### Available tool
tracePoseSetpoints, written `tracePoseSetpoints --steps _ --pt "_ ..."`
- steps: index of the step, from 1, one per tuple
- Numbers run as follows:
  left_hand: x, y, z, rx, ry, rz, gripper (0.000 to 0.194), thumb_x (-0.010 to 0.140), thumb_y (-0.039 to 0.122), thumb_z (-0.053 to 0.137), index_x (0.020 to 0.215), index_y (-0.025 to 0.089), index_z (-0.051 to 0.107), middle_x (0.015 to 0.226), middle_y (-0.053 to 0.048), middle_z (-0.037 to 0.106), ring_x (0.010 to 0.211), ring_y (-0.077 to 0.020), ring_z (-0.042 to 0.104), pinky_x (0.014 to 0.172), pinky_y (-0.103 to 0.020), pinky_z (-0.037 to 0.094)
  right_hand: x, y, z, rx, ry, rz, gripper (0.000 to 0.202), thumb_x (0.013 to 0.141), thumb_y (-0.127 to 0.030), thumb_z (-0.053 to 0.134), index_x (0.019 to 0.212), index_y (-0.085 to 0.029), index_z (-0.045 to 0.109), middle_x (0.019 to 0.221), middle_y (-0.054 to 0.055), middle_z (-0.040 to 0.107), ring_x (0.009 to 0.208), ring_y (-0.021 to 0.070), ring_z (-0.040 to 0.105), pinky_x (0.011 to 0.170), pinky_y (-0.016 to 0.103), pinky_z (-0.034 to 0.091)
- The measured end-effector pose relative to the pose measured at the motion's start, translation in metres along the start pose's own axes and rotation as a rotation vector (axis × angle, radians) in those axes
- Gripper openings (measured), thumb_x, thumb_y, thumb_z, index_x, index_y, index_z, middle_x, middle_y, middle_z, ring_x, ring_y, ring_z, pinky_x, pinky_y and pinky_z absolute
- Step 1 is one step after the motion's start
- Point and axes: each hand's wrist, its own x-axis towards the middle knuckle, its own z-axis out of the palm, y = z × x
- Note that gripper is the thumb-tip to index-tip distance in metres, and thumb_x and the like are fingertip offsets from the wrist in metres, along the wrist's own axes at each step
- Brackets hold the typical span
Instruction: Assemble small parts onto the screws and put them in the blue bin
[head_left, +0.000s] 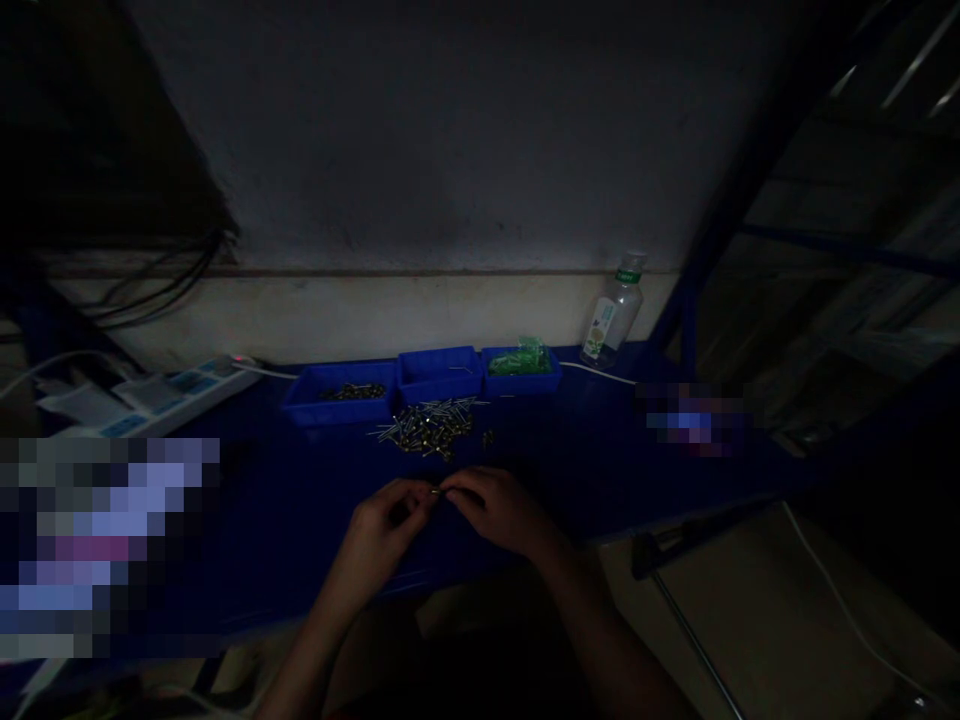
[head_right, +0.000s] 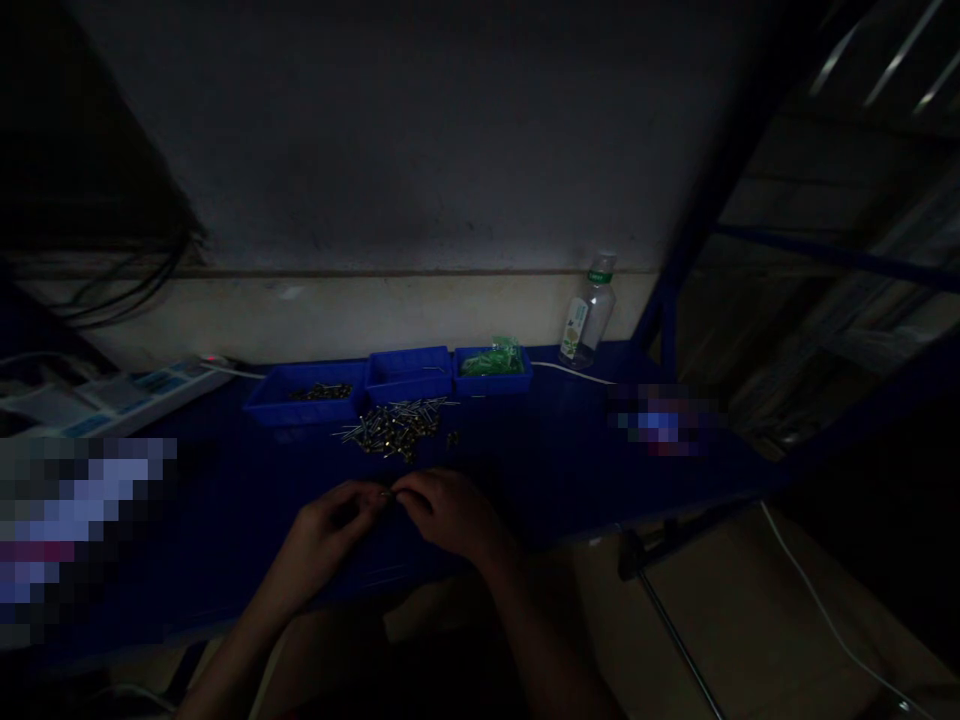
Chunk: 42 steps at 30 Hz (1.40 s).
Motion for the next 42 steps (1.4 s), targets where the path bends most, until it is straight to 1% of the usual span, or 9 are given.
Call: tracePoseSetpoints --steps 5,9,12,15,17,21,27,36,42 --pt "-0.0005 -0.0015 0.0005 0.040 0.015 0.050 0.023 0.082 0.035 0.051 0.090 0.017 0.063 0.083 -0.002 0.064 0.074 -0.0157 0.060 0.069 -0.026 0.045 -0.0011 -0.0012 -0.0019 0.035 -0.022 0.032 0.018 0.089 -0.026 0.045 0.098 -0.021 0.061 0.095 0.001 0.065 0.086 0.0122 0.060 0.077 0.022 0.043" --pt "0.0001 -0.0006 0.0008 0.073 -0.038 0.095 0.024 0.083 0.034 0.051 0.095 0.018 0.064 0.090 -0.004 0.064 0.080 -0.0166 0.060 0.074 -0.027 0.045 -0.0015 -0.0020 -0.0035 0.047 -0.041 0.060 0.021 0.090 -0.032 0.044 0.094 -0.021 0.061 0.090 0.001 0.065 0.080 0.0110 0.060 0.071 0.020 0.042" --pt "-0.0010 -0.0002 0.0018 0.090 -0.071 0.108 0.024 0.084 0.034 0.049 0.095 0.018 0.064 0.092 -0.004 0.064 0.083 -0.0171 0.060 0.076 -0.027 0.045 -0.0010 -0.0014 -0.0034 0.016 -0.045 0.069 0.025 0.091 -0.033 0.042 0.084 -0.019 0.061 0.081 0.001 0.064 0.075 0.0105 0.059 0.069 0.020 0.040" --pt "-0.0031 -0.0010 0.0028 0.121 -0.065 0.112 0.023 0.085 0.034 0.049 0.092 0.018 0.063 0.089 -0.004 0.063 0.083 -0.0172 0.059 0.075 -0.027 0.045 -0.0006 0.0000 -0.0015 -0.047 -0.039 0.088 0.030 0.091 -0.035 0.042 0.072 -0.018 0.058 0.071 0.000 0.061 0.069 0.0102 0.057 0.065 0.021 0.037" --pt "-0.0040 -0.0018 0.0031 0.156 -0.065 0.122 0.020 0.084 0.033 0.050 0.089 0.019 0.062 0.087 -0.003 0.063 0.082 -0.0172 0.058 0.074 -0.028 0.044 -0.0009 0.0013 0.0005 -0.080 -0.041 0.101 0.031 0.089 -0.038 0.045 0.068 -0.018 0.057 0.068 0.000 0.059 0.066 0.0097 0.055 0.062 0.021 0.035" --pt "-0.0037 -0.0037 0.0036 0.236 -0.086 0.157 0.016 0.084 0.031 0.050 0.083 0.019 0.061 0.084 -0.003 0.062 0.082 -0.0180 0.057 0.074 -0.029 0.043 -0.0017 0.0035 0.0038 -0.124 -0.033 0.092 0.028 0.085 -0.040 0.051 0.070 -0.018 0.057 0.067 -0.001 0.059 0.064 0.0095 0.054 0.059 0.020 0.033" --pt "-0.0028 -0.0055 0.0055 0.255 -0.060 0.169 0.016 0.083 0.032 0.050 0.082 0.020 0.060 0.084 -0.003 0.062 0.081 -0.0180 0.057 0.073 -0.029 0.043 -0.0015 0.0031 0.0030 -0.134 -0.049 0.077 0.023 0.087 -0.031 0.049 0.070 -0.018 0.057 0.068 -0.001 0.060 0.065 0.0095 0.054 0.061 0.020 0.034" --pt "-0.0026 0.0001 0.0042 0.159 -0.055 0.113 0.021 0.084 0.036 0.050 0.090 0.020 0.062 0.087 -0.003 0.063 0.081 -0.0169 0.059 0.074 -0.027 0.045 -0.0023 0.0002 -0.0001 -0.060 -0.027 0.074 0.016 0.089 -0.028 0.046 0.083 -0.018 0.058 0.080 0.001 0.064 0.075 0.0115 0.059 0.067 0.021 0.039" --pt "-0.0026 0.0022 0.0031 0.083 -0.033 0.080 0.023 0.083 0.035 0.051 0.091 0.018 0.064 0.084 -0.003 0.064 0.076 -0.0160 0.060 0.071 -0.027 0.046 -0.0024 0.0004 -0.0006 -0.027 -0.018 0.036 0.013 0.088 -0.020 0.045 0.087 -0.018 0.058 0.085 0.002 0.065 0.077 0.0117 0.059 0.070 0.021 0.040"
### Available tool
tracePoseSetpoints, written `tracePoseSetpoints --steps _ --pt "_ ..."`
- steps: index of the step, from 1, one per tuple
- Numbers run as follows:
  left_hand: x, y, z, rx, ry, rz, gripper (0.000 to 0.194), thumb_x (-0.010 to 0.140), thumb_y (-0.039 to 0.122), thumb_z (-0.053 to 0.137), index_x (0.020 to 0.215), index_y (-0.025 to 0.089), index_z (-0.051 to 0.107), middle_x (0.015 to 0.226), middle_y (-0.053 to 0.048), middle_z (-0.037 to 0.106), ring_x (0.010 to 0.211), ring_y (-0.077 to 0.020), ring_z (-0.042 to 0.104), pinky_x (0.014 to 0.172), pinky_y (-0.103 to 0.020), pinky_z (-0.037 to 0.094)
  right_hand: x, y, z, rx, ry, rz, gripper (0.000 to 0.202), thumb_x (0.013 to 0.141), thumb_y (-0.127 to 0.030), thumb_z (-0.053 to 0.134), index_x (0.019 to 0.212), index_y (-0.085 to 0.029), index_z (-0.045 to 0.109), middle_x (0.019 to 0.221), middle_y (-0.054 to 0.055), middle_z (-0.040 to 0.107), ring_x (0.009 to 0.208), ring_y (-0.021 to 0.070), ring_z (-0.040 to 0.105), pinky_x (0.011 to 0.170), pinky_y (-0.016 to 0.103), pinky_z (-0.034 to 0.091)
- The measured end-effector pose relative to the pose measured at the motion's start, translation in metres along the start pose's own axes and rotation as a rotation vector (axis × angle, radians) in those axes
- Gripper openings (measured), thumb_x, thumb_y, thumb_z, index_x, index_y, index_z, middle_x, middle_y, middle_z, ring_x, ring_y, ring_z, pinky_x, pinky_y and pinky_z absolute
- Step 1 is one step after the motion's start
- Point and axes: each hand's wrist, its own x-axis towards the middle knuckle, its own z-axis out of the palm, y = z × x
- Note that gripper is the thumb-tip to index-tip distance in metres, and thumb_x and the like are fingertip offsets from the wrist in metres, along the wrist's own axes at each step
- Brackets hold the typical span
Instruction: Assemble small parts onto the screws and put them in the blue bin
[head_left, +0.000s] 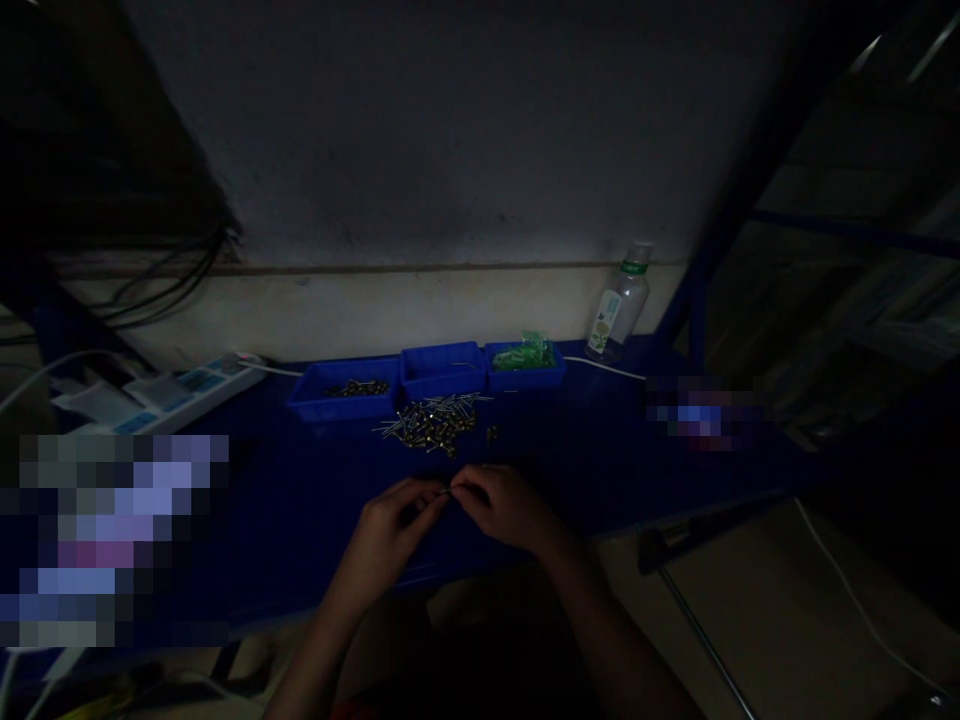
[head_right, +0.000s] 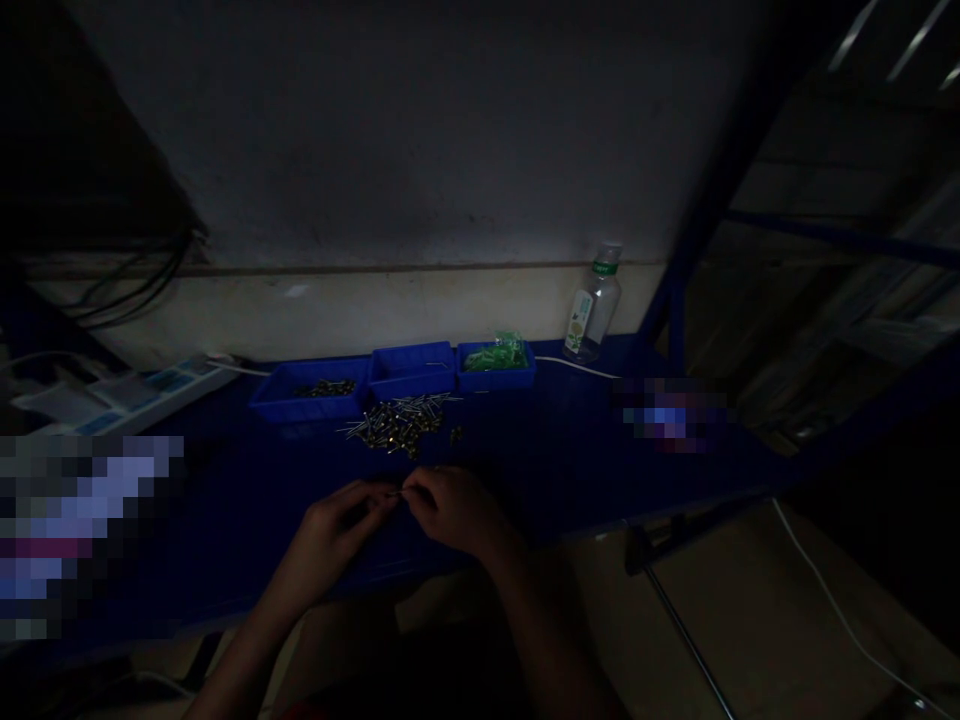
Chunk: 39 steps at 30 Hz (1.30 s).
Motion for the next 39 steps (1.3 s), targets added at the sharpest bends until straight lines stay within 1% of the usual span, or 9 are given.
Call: tracePoseSetpoints --steps 9,14,17,20,24,28,31,34,39 --pt "0.000 -0.001 -0.001 -0.042 -0.002 0.015 0.021 0.082 0.033 0.052 0.090 0.018 0.064 0.082 -0.002 0.066 0.073 -0.0151 0.060 0.068 -0.026 0.047 0.001 -0.001 0.001 0.041 -0.008 0.030 0.013 0.085 -0.018 0.048 0.088 -0.020 0.061 0.088 0.001 0.066 0.081 0.0122 0.060 0.073 0.022 0.042" --pt "0.001 0.001 -0.002 -0.055 0.014 -0.019 0.023 0.081 0.033 0.052 0.091 0.017 0.065 0.084 -0.004 0.066 0.076 -0.0161 0.061 0.071 -0.026 0.047 0.001 -0.001 0.000 0.068 0.004 0.026 0.014 0.086 -0.018 0.048 0.090 -0.020 0.062 0.089 0.002 0.065 0.083 0.0119 0.059 0.075 0.022 0.042" --pt "0.001 0.004 -0.003 -0.065 0.013 -0.034 0.022 0.080 0.032 0.053 0.090 0.016 0.066 0.082 -0.004 0.066 0.074 -0.0161 0.061 0.069 -0.027 0.047 0.002 0.001 0.001 0.065 -0.002 0.037 0.014 0.085 -0.019 0.050 0.091 -0.019 0.062 0.090 0.002 0.066 0.083 0.0119 0.060 0.075 0.022 0.042" --pt "0.001 0.005 -0.003 -0.077 0.017 -0.019 0.021 0.080 0.032 0.054 0.088 0.017 0.065 0.080 -0.003 0.065 0.072 -0.0156 0.060 0.067 -0.026 0.047 0.002 0.002 0.003 0.052 -0.015 0.046 0.014 0.085 -0.019 0.051 0.091 -0.020 0.063 0.090 0.002 0.066 0.084 0.0119 0.060 0.076 0.022 0.042" --pt "0.001 0.002 -0.003 -0.066 0.068 0.012 0.018 0.079 0.032 0.055 0.085 0.018 0.063 0.081 -0.003 0.064 0.076 -0.0161 0.060 0.070 -0.027 0.046 0.003 0.002 0.004 0.053 -0.029 0.076 0.014 0.084 -0.020 0.053 0.093 -0.019 0.063 0.092 0.003 0.066 0.084 0.0124 0.060 0.076 0.022 0.043" --pt "-0.001 -0.004 -0.003 -0.037 0.120 -0.020 0.019 0.079 0.034 0.056 0.088 0.018 0.061 0.090 -0.004 0.066 0.083 -0.0179 0.060 0.077 -0.029 0.045 0.003 -0.001 0.004 0.050 -0.007 0.096 0.015 0.085 -0.025 0.052 0.094 -0.020 0.063 0.089 0.002 0.067 0.081 0.0123 0.060 0.075 0.023 0.043" --pt "-0.002 -0.005 -0.002 -0.031 0.070 -0.034 0.019 0.080 0.033 0.054 0.091 0.019 0.060 0.095 -0.003 0.066 0.081 -0.0174 0.061 0.075 -0.029 0.046 0.003 -0.003 0.002 0.041 -0.010 0.060 0.017 0.088 -0.028 0.049 0.090 -0.019 0.064 0.088 0.002 0.066 0.081 0.0120 0.060 0.075 0.023 0.042" --pt "-0.003 -0.005 -0.002 -0.012 0.018 -0.025 0.017 0.079 0.029 0.053 0.093 0.020 0.058 0.089 -0.001 0.067 0.077 -0.0165 0.062 0.071 -0.026 0.047 0.002 -0.003 0.002 0.025 -0.031 0.049 0.018 0.087 -0.031 0.050 0.086 -0.019 0.064 0.085 0.001 0.067 0.080 0.0119 0.060 0.074 0.022 0.041" --pt "-0.002 -0.005 0.000 0.035 -0.005 0.017 0.014 0.078 0.022 0.052 0.090 0.020 0.060 0.091 -0.001 0.068 0.082 -0.0171 0.063 0.073 -0.026 0.046 0.001 -0.002 0.002 0.019 -0.052 0.052 0.020 0.084 -0.037 0.054 0.083 -0.020 0.064 0.081 0.001 0.067 0.076 0.0118 0.060 0.070 0.022 0.041"
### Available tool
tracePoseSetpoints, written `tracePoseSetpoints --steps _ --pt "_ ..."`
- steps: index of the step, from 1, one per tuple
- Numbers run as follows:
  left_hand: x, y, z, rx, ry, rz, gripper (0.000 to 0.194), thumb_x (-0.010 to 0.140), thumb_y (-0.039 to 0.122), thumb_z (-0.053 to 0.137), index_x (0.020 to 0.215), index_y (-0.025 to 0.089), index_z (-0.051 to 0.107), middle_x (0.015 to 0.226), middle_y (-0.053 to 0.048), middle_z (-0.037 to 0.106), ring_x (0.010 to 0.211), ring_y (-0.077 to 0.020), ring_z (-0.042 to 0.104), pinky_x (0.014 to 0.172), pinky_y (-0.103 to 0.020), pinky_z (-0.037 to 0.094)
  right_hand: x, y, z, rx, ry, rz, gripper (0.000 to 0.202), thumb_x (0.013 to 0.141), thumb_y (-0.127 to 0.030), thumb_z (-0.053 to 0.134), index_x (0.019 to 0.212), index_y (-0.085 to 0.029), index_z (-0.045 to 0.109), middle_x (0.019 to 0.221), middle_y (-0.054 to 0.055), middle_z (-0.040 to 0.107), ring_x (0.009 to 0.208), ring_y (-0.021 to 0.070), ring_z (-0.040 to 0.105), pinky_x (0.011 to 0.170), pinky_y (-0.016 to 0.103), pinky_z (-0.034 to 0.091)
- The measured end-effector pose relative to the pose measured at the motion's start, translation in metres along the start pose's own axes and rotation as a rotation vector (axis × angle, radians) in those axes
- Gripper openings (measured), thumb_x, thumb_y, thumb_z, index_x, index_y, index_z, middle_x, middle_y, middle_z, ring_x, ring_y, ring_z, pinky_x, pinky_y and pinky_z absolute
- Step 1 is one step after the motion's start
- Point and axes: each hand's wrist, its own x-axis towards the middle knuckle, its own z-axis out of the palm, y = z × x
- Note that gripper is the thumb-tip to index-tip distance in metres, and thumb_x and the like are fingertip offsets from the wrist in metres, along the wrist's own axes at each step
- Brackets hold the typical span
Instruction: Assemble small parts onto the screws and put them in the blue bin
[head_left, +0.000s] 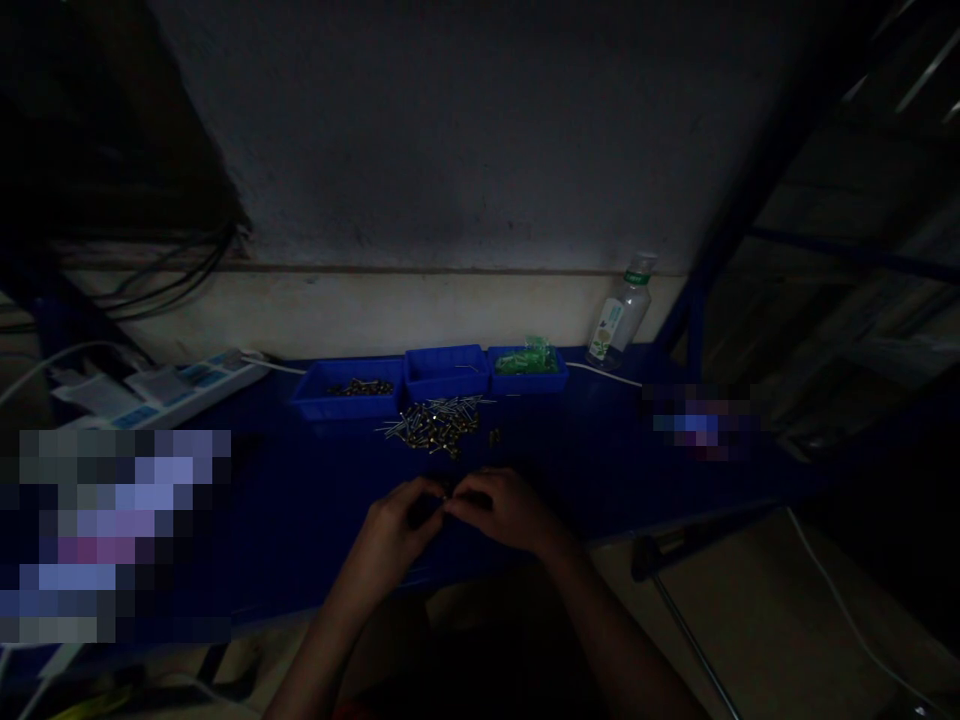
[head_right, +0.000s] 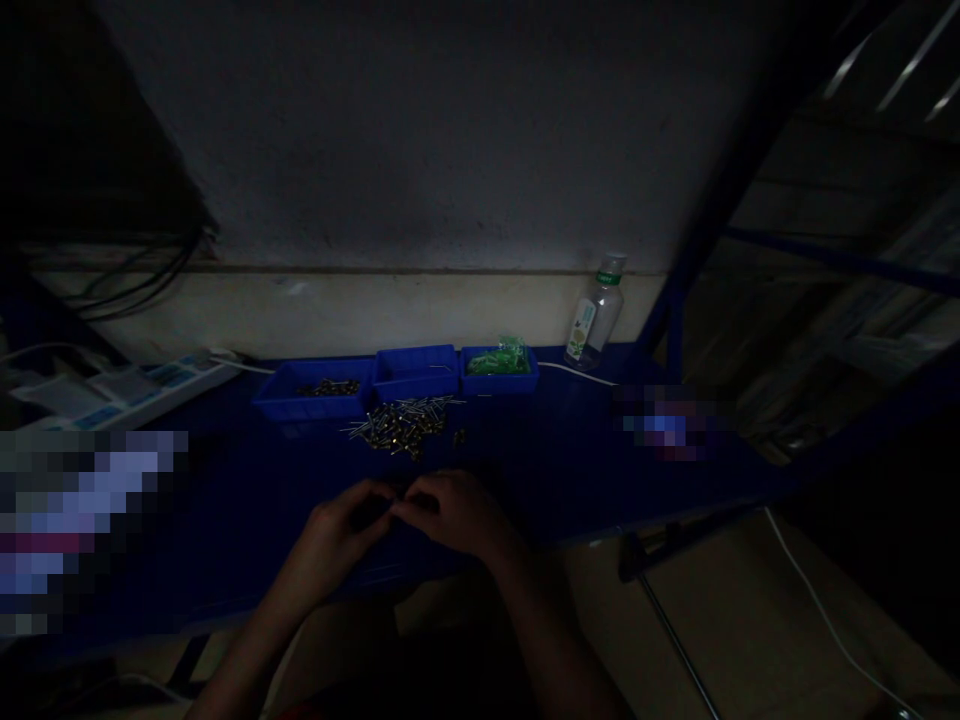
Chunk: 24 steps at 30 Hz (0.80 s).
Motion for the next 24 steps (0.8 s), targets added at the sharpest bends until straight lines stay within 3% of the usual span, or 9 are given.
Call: tracePoseSetpoints --steps 10,17,24 --pt "-0.0011 -0.0019 0.0027 0.025 -0.036 0.045 0.010 0.080 0.026 0.053 0.083 0.020 0.061 0.078 -0.001 0.065 0.073 -0.0157 0.061 0.067 -0.024 0.046 -0.0002 -0.0035 -0.0015 -0.028 0.011 0.017 0.009 0.079 -0.027 0.058 0.077 -0.019 0.063 0.074 -0.001 0.064 0.070 0.0112 0.058 0.063 0.021 0.039" --pt "0.0016 -0.0043 0.0024 -0.060 -0.040 0.018 0.025 0.084 0.029 0.050 0.106 0.023 0.060 0.101 -0.002 0.067 0.090 -0.0170 0.063 0.080 -0.026 0.048 -0.0006 -0.0013 -0.0002 0.011 0.067 0.010 0.005 0.077 -0.020 0.057 0.081 -0.019 0.060 0.077 0.000 0.062 0.069 0.0102 0.057 0.064 0.020 0.041" --pt "0.0007 0.0025 -0.0001 -0.037 -0.031 0.048 0.021 0.084 0.028 0.048 0.093 0.021 0.066 0.095 -0.003 0.068 0.088 -0.0176 0.062 0.079 -0.027 0.048 -0.0005 0.0013 0.0013 0.021 0.070 0.024 0.006 0.074 -0.018 0.057 0.081 -0.019 0.058 0.074 -0.001 0.060 0.067 0.0100 0.055 0.062 0.020 0.040"
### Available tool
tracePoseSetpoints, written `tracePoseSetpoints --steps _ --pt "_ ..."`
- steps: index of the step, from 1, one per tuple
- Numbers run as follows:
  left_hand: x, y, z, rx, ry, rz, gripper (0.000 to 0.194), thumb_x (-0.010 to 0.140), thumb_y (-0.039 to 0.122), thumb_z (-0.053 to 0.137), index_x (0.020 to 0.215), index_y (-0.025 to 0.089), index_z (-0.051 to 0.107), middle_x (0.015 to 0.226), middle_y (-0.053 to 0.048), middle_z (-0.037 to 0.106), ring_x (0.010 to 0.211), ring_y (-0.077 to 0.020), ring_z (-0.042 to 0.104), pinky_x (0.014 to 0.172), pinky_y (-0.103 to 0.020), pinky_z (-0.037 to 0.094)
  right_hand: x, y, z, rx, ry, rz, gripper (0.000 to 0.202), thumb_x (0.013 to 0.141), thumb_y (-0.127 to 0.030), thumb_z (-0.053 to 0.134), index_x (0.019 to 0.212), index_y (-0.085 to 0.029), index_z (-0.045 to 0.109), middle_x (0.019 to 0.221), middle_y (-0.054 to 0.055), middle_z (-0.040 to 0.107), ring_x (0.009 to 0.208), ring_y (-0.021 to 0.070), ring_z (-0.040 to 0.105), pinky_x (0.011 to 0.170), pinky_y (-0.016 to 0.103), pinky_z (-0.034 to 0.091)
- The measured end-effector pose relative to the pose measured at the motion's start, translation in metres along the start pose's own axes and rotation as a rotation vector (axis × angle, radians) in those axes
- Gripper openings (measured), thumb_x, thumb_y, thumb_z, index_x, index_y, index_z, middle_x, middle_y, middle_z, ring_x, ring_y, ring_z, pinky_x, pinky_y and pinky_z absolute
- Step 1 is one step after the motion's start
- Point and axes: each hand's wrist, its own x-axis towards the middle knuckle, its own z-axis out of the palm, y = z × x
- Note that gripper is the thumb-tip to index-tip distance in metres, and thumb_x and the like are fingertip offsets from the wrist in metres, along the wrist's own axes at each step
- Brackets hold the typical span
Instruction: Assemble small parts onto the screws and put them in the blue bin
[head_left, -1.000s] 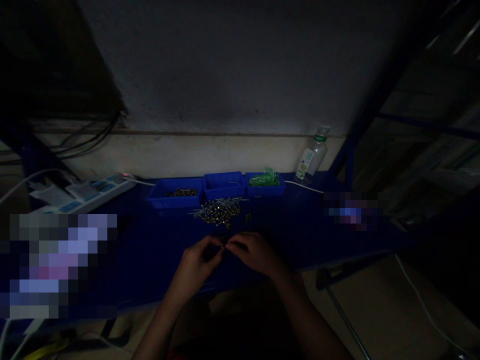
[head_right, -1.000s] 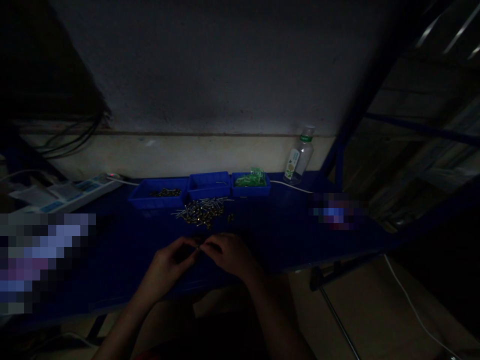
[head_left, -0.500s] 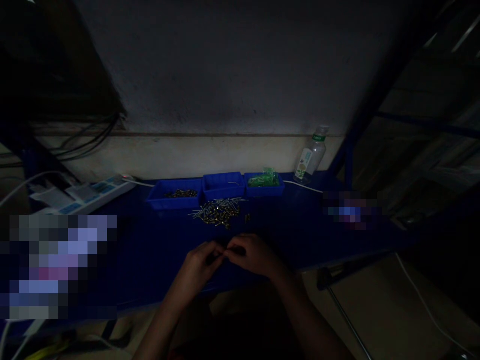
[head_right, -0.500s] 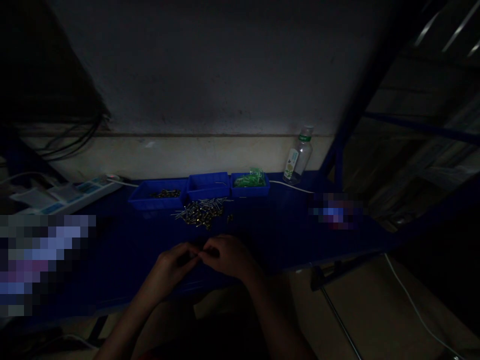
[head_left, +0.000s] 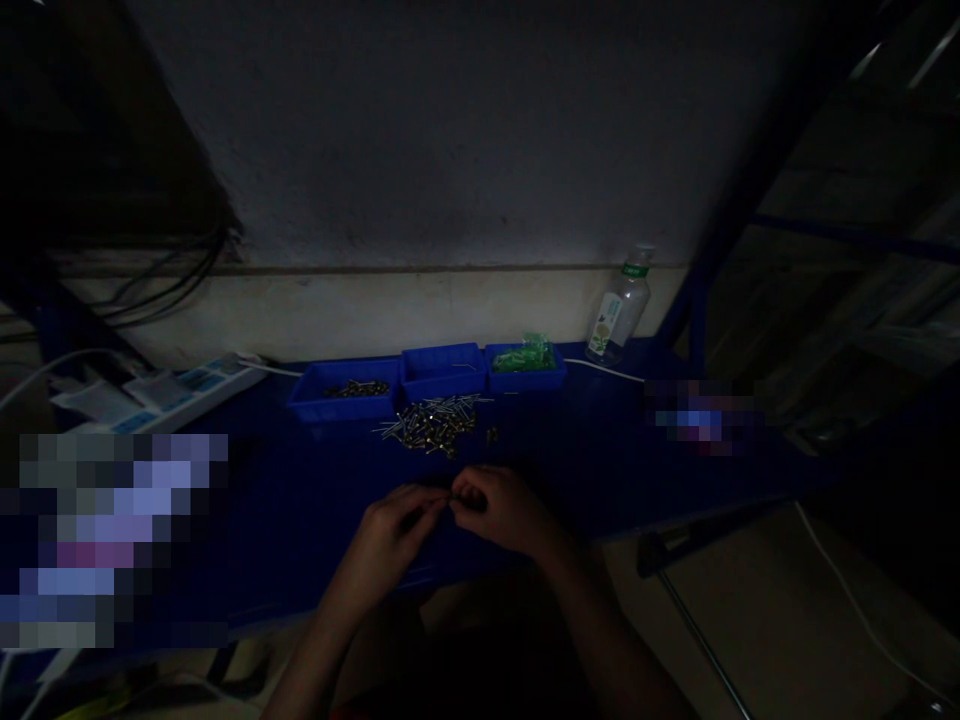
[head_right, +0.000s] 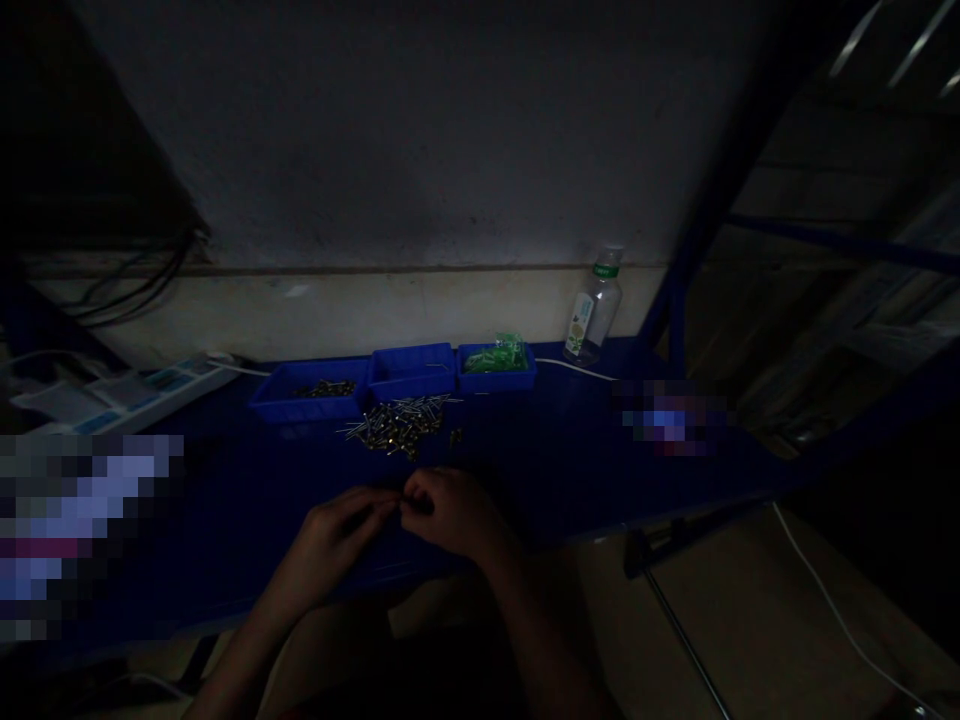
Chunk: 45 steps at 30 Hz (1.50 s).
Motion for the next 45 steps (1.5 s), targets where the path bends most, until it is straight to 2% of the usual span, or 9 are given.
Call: tracePoseSetpoints --steps 8,12,16,25,34,40,45 --pt "0.000 0.001 0.000 0.006 0.027 -0.049 0.018 0.083 0.031 0.051 0.085 0.018 0.064 0.084 -0.002 0.067 0.077 -0.0164 0.063 0.070 -0.025 0.047 0.000 0.002 0.001 -0.038 0.005 0.011 0.006 0.076 -0.021 0.059 0.082 -0.019 0.059 0.074 -0.001 0.060 0.067 0.0102 0.055 0.062 0.020 0.040" --pt "-0.001 -0.001 -0.001 -0.023 0.073 -0.051 0.021 0.084 0.033 0.049 0.086 0.019 0.064 0.087 -0.003 0.068 0.081 -0.0172 0.063 0.075 -0.026 0.047 0.001 0.000 -0.001 -0.032 -0.008 -0.030 0.012 0.082 -0.027 0.055 0.090 -0.019 0.060 0.083 0.001 0.063 0.076 0.0112 0.057 0.068 0.021 0.041" --pt "0.000 -0.003 -0.001 -0.038 0.078 -0.044 0.021 0.085 0.034 0.049 0.088 0.019 0.064 0.091 -0.003 0.067 0.085 -0.0181 0.062 0.079 -0.028 0.046 0.001 -0.002 -0.004 -0.036 -0.032 -0.069 0.015 0.086 -0.026 0.050 0.093 -0.019 0.062 0.087 0.001 0.064 0.080 0.0114 0.057 0.072 0.022 0.041" --pt "-0.001 -0.007 0.000 -0.040 0.027 -0.002 0.018 0.086 0.030 0.049 0.090 0.020 0.064 0.091 -0.002 0.066 0.086 -0.0166 0.061 0.078 -0.026 0.046 -0.001 0.001 -0.001 -0.061 -0.037 -0.052 0.010 0.081 -0.027 0.058 0.086 -0.019 0.061 0.079 0.000 0.062 0.074 0.0107 0.056 0.066 0.021 0.040" --pt "0.001 -0.009 0.001 -0.033 0.080 -0.030 0.019 0.086 0.032 0.048 0.090 0.020 0.063 0.093 -0.003 0.066 0.088 -0.0173 0.061 0.080 -0.028 0.045 0.001 -0.002 -0.002 -0.058 0.023 -0.083 0.011 0.083 -0.025 0.056 0.089 -0.019 0.062 0.081 0.000 0.060 0.077 0.0109 0.055 0.071 0.022 0.040" --pt "0.006 -0.006 0.002 -0.015 -0.012 -0.038 0.020 0.085 0.033 0.049 0.088 0.019 0.063 0.091 -0.004 0.066 0.087 -0.0186 0.061 0.078 -0.029 0.045 -0.001 -0.003 -0.002 -0.023 0.052 -0.104 0.011 0.083 -0.027 0.056 0.090 -0.019 0.061 0.084 0.001 0.060 0.081 0.0115 0.055 0.074 0.022 0.040" --pt "0.006 -0.005 0.001 -0.037 -0.007 -0.049 0.019 0.085 0.033 0.049 0.088 0.019 0.062 0.090 -0.003 0.066 0.086 -0.0177 0.061 0.078 -0.028 0.045 -0.001 -0.003 -0.002 -0.017 0.062 -0.106 0.009 0.081 -0.023 0.057 0.089 -0.019 0.061 0.083 0.000 0.060 0.079 0.0111 0.055 0.073 0.022 0.041"
